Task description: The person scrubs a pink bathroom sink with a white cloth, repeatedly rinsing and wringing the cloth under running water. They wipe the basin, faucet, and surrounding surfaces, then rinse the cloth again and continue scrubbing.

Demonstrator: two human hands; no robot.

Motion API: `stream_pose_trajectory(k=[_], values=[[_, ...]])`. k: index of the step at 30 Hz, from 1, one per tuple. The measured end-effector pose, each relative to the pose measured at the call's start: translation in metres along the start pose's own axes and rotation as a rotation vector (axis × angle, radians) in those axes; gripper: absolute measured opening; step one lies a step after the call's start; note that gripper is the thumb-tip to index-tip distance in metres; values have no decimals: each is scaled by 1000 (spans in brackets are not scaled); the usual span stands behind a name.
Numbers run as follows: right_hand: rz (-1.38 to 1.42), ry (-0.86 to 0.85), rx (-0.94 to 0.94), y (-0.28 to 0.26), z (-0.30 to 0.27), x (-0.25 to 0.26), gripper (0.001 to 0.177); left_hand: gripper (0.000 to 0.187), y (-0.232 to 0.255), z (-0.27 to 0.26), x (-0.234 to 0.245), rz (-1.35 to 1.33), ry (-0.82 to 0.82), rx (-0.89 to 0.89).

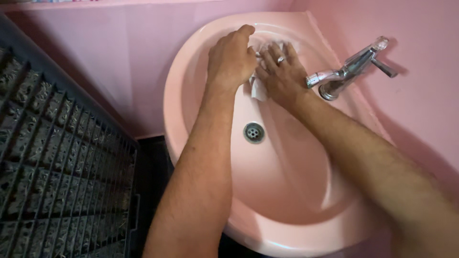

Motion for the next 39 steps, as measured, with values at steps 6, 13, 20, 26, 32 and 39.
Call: stream_pose_trajectory(k=[6, 13, 20, 26, 32, 39], values=[[-70, -371, 153, -20, -42, 4, 70, 44, -3, -1, -3, -58, -54, 30], [28, -898, 497, -93, -147, 26, 64, 43, 12, -7, -1, -89, -103, 20], [197, -836, 248, -63, -138, 11, 36, 44, 23, -4, -21, 95, -225, -41], [399, -151, 14, 6, -101, 53, 59, 43, 62, -20, -88, 149, -640, -157], [659, -456, -17, 17, -110, 31, 56, 79, 79, -27, -107, -99, -711, -416], [736, -504, -26, 30, -110, 35, 49, 90, 77, -33, -115, -241, -807, -486]])
Point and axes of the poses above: each hand's wrist, its own z-axis towards the middle knuckle, its own x-axis out of the back of the hand, y = z × x, the point moved 10 cm from there along z, towards the middle knuckle, and after that the axes turned 15 degrees about -y, right-handed, at the moved point
